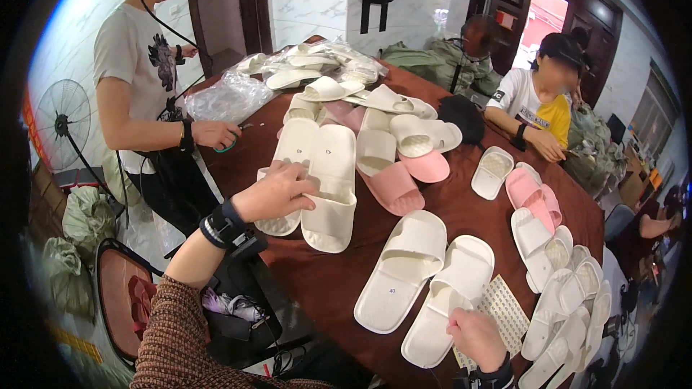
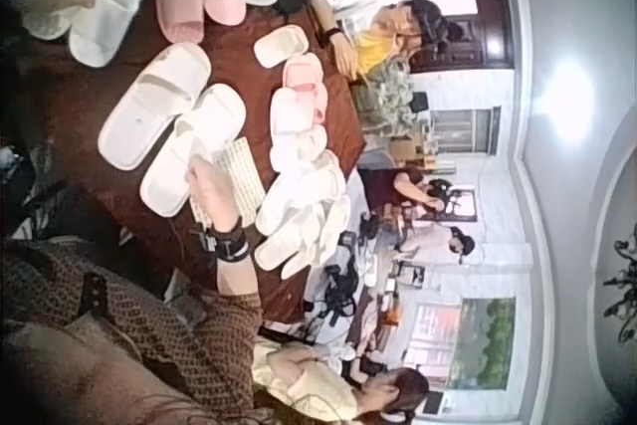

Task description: Apply size labels to white and pink slippers on a workshop table.

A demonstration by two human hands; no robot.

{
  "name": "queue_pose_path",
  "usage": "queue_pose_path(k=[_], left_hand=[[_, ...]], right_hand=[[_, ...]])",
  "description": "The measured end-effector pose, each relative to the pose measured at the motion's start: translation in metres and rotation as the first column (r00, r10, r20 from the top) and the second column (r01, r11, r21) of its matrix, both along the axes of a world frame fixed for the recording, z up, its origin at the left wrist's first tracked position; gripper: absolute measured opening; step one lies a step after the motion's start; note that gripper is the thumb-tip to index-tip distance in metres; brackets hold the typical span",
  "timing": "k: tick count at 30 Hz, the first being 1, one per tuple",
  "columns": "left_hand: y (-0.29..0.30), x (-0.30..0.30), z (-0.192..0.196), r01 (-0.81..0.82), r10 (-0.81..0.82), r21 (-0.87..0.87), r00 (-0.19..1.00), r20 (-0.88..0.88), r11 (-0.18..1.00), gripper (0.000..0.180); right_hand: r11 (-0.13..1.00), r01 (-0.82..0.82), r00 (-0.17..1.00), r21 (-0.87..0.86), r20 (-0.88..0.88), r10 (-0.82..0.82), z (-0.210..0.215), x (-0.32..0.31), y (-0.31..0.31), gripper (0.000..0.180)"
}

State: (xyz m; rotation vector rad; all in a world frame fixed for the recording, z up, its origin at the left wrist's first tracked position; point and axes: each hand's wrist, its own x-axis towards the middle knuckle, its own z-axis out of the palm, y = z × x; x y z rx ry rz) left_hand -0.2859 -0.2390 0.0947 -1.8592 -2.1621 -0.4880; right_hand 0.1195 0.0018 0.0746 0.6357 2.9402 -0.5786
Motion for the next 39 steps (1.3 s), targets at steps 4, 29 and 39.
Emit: queue_pose_path(k=[4,29,39], left_hand=[[-0.006,0.019,0.016,0.032,-0.027,0.058,0.995,-0.099,0.998,0.027],[0.070,0.156,0.033,0.306,-0.337,0.152,0.900,0.275,0.940,0.018],[0.085,0.157,0.012,0.390,-0.408,0.124,0.888,0.211,0.912,0.034]], right_hand=[[0.999,0.007,0.997,0.036,-0.072,-0.004,-0.006,0.005,-0.006,0.009],[0.567,-0.260,0.779,-0.782,-0.517,-0.356,0.012,-0.006,-0.027,0.073],[0.806,-0.071,0.539,-0.588,-0.702,-0.465,0.036,0.007,-0.007,0.053]])
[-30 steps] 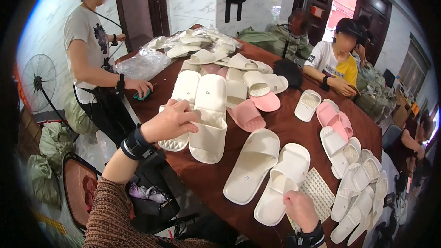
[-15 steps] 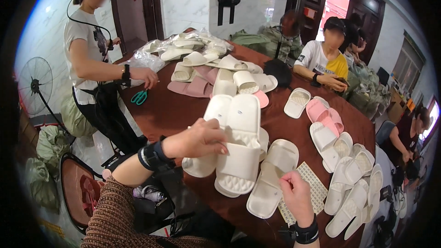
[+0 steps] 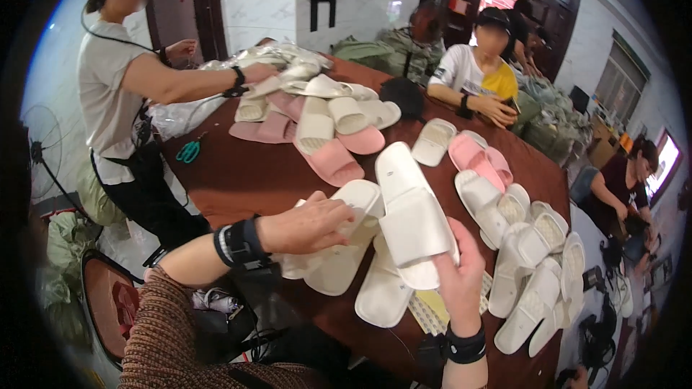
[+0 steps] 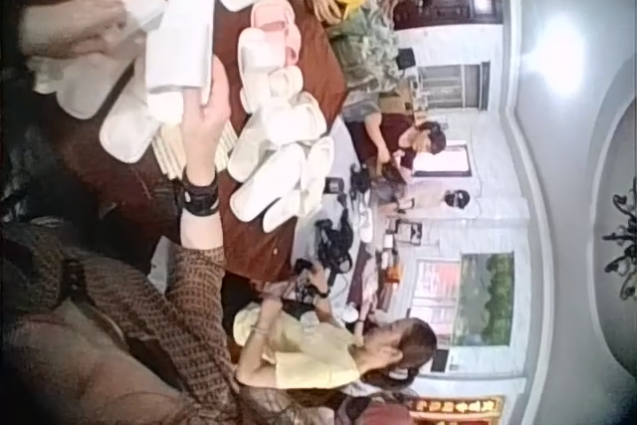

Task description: Apply size labels to white and pink slippers on a workshop table.

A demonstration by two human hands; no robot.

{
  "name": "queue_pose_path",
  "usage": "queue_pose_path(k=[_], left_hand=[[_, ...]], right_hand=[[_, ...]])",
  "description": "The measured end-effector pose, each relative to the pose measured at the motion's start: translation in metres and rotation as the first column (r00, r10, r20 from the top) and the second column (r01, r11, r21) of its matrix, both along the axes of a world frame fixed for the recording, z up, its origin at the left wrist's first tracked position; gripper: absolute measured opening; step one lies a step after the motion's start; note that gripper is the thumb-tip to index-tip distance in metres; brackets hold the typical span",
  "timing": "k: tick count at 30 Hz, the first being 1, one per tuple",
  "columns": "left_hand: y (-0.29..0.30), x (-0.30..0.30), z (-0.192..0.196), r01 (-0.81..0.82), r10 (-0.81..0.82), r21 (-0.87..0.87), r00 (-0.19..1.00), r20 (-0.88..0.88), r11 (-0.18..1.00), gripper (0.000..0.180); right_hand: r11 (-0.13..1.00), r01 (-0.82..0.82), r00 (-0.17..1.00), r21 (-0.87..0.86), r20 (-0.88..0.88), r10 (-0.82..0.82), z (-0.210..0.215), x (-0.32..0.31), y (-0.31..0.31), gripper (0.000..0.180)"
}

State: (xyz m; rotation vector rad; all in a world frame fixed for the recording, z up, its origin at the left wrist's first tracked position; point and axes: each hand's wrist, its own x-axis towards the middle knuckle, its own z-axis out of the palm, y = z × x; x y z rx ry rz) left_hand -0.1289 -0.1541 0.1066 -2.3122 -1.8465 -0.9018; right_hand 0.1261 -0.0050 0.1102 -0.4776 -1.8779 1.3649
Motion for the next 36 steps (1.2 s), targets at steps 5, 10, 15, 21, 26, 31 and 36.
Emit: queue_pose_path(k=[5,10,15,21,26,31,36], left_hand=[[-0.002,0.005,-0.001,0.156,-0.183,-0.098,0.885,-0.428,0.983,0.025],[-0.007,0.009,-0.013,0.266,-0.286,-0.148,0.619,-0.731,0.953,0.027],[-0.012,-0.016,-0.025,0.174,-0.121,0.094,0.906,-0.406,0.980,0.043],[-0.021,-0.091,-0.078,-0.467,0.452,0.089,0.880,0.145,0.880,0.040],[-0.011,-0.081,-0.082,0.080,0.348,-0.350,0.046,0.937,0.933,0.026],[-0.002,-0.054,-0.065,0.084,0.277,-0.279,0.042,0.960,0.957,0.029],[-0.013,-0.038,-0.048,0.186,0.180,-0.198,0.109,0.978,0.962,0.032]], right_hand=[[0.997,0.065,0.997,-0.034,0.047,-0.063,0.000,0.031,0.025,0.036],[0.999,0.032,0.974,-0.032,0.227,-0.024,0.005,0.045,0.034,0.034],[0.993,-0.066,0.948,-0.093,0.304,0.091,-0.016,0.036,0.038,0.032],[0.981,-0.087,0.933,-0.175,0.331,0.142,-0.028,0.023,0.038,0.034],[0.993,-0.110,0.951,-0.050,0.287,0.120,-0.030,-0.003,0.019,0.032],[0.995,-0.091,0.974,-0.034,0.206,0.096,-0.045,-0.025,0.002,0.033],[0.997,-0.044,0.985,0.057,0.169,0.034,-0.026,-0.021,-0.019,0.034]])
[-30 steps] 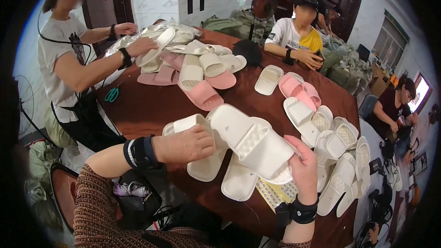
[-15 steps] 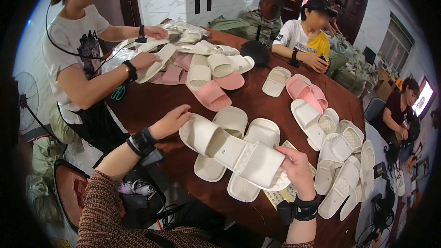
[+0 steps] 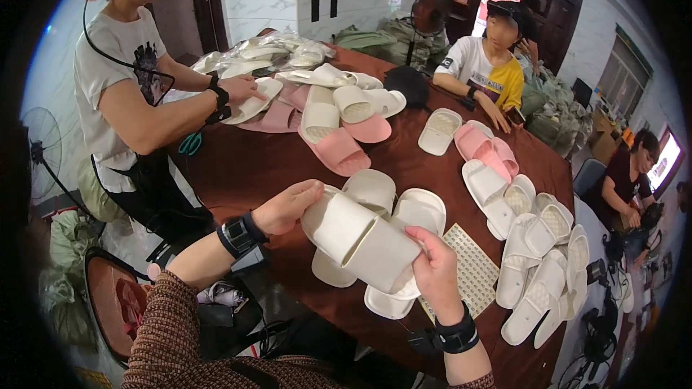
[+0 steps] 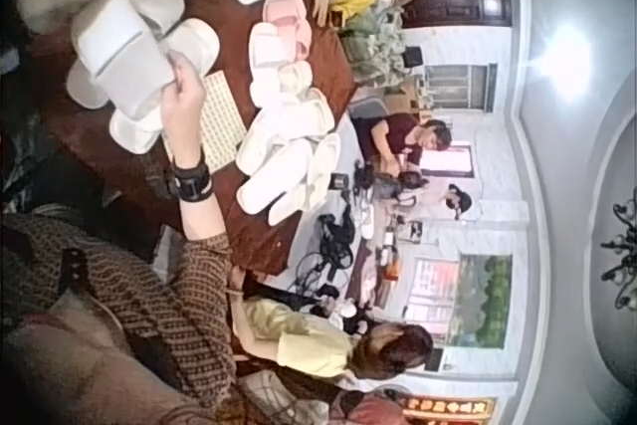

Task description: Apply size labels to white and pink slippers on a workshop table.

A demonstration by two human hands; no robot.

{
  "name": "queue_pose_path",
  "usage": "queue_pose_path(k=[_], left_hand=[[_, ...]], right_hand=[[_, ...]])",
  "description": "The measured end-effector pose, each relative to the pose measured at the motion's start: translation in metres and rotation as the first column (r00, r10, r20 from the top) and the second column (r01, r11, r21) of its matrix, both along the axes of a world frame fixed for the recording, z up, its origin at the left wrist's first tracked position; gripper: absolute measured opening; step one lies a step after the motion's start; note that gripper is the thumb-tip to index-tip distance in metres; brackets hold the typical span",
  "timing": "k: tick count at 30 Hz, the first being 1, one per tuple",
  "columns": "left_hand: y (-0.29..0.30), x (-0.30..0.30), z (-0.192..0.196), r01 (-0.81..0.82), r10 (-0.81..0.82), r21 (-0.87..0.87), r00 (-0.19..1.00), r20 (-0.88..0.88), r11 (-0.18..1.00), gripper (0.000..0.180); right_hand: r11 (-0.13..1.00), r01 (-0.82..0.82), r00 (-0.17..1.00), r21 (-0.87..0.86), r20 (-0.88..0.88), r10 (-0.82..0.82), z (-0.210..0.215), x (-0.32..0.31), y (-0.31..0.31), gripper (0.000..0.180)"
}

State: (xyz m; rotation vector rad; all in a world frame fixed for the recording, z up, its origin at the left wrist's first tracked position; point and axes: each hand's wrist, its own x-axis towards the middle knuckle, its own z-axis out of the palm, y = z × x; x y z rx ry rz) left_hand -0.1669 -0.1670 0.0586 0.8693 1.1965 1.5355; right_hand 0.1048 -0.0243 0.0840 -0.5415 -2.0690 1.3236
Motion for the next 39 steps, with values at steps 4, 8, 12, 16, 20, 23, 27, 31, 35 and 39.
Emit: queue_pose_path(k=[4,8,12,16,20,23,27,31,35,39], left_hand=[[-0.011,0.001,0.009,0.067,-0.066,0.029,0.997,-0.034,0.997,0.033],[-0.033,-0.022,0.017,-0.051,0.048,-0.009,0.982,-0.184,0.999,0.032],[-0.067,-0.068,0.006,-0.226,0.228,0.052,0.973,-0.025,0.973,0.029],[-0.113,-0.116,-0.025,-0.510,0.506,0.067,0.860,0.064,0.858,0.026],[-0.134,-0.138,-0.035,-0.657,0.658,-0.049,0.743,0.123,0.752,0.023],[-0.142,-0.158,-0.047,-0.688,0.696,-0.109,0.714,0.079,0.718,0.025],[-0.125,-0.179,-0.060,-0.592,0.588,-0.188,0.805,-0.080,0.784,0.027],[-0.119,-0.198,-0.072,-0.764,0.587,0.117,0.378,-0.716,0.634,0.028],[-0.086,-0.157,-0.056,-0.683,0.379,0.456,-0.273,-0.884,0.571,0.039],[-0.055,-0.050,-0.015,-0.383,0.507,0.465,0.010,-0.862,0.798,0.034]], right_hand=[[0.998,-0.035,0.999,-0.048,-0.016,0.034,0.005,0.002,-0.005,0.034],[0.985,-0.085,0.990,0.149,-0.104,0.101,-0.007,-0.003,-0.013,0.033],[0.988,-0.149,0.985,0.039,-0.080,0.152,-0.005,0.011,-0.010,0.035],[0.989,-0.126,0.992,0.079,0.015,0.125,-0.006,0.018,-0.003,0.026],[0.988,-0.102,0.995,0.120,0.023,0.099,-0.011,0.023,0.000,0.020],[0.983,-0.090,0.996,0.158,0.042,0.084,-0.008,0.026,0.000,0.017],[0.973,-0.069,0.995,0.221,0.092,0.050,-0.001,0.037,0.008,0.016],[0.967,-0.044,0.995,0.252,0.093,0.021,0.001,0.043,0.015,0.016],[0.957,-0.025,0.994,0.289,0.110,-0.007,0.004,0.050,0.025,0.016],[0.967,-0.037,0.987,0.252,0.163,-0.004,-0.010,0.060,0.026,0.016]])
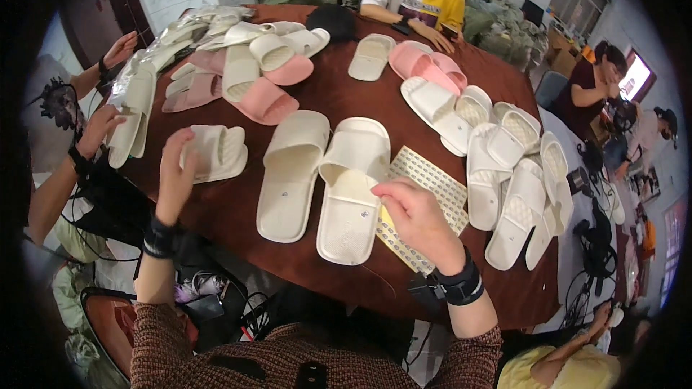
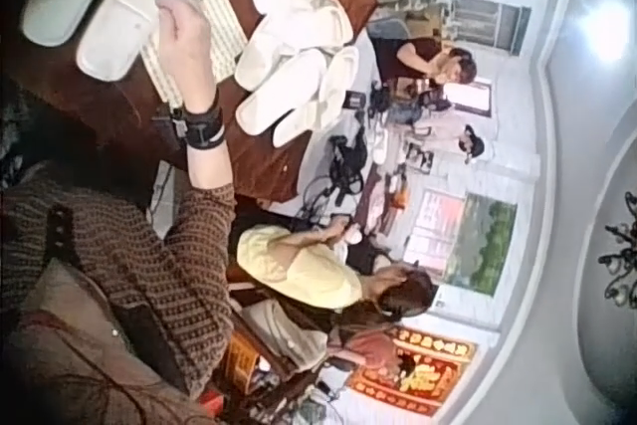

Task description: Apply size labels to white and pink slippers on a workshop table.

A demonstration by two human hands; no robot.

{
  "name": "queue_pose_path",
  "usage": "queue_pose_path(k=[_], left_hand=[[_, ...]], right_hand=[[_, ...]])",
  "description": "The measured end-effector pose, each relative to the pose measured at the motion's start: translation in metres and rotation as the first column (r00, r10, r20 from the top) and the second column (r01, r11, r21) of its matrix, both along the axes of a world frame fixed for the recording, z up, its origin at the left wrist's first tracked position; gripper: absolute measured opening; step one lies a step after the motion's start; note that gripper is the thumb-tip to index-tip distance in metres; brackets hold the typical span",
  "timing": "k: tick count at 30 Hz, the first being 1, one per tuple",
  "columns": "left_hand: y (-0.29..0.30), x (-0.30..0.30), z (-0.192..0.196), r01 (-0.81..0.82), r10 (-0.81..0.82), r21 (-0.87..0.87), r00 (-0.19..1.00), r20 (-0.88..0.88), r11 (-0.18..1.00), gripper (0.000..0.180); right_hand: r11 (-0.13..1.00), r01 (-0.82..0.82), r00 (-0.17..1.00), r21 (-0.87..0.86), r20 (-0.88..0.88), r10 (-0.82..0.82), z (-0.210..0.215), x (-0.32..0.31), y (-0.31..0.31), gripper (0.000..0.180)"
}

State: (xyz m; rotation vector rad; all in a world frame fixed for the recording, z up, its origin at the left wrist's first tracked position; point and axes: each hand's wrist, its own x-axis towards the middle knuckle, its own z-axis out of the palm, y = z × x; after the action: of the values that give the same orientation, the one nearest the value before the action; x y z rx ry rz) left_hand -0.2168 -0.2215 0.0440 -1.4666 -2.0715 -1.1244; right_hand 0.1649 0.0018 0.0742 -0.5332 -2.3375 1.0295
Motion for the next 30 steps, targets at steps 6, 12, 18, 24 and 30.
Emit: queue_pose_path(k=[6,12,18,24,30], left_hand=[[0.018,0.160,0.010,0.421,-0.420,-0.231,0.906,0.057,0.877,0.041],[0.029,0.208,-0.021,0.527,-0.518,-0.256,0.848,0.109,0.810,0.047],[0.033,0.211,-0.029,0.503,-0.505,-0.271,0.860,0.066,0.821,0.047],[0.034,0.213,-0.032,0.489,-0.484,-0.242,0.871,0.086,0.838,0.045],[0.035,0.212,-0.032,0.494,-0.482,-0.240,0.869,0.112,0.836,0.044]], right_hand=[[0.972,-0.109,0.982,0.207,0.173,0.073,-0.019,0.003,-0.011,0.020],[0.955,-0.076,0.987,0.288,0.159,0.031,-0.024,-0.001,-0.018,0.019],[0.959,-0.081,0.985,0.272,0.166,0.037,-0.035,-0.010,-0.013,0.016],[0.969,-0.025,0.989,0.244,0.150,-0.013,-0.037,-0.015,-0.016,0.012],[0.998,-0.009,0.989,0.070,0.145,-0.001,-0.045,-0.014,-0.011,0.011]])
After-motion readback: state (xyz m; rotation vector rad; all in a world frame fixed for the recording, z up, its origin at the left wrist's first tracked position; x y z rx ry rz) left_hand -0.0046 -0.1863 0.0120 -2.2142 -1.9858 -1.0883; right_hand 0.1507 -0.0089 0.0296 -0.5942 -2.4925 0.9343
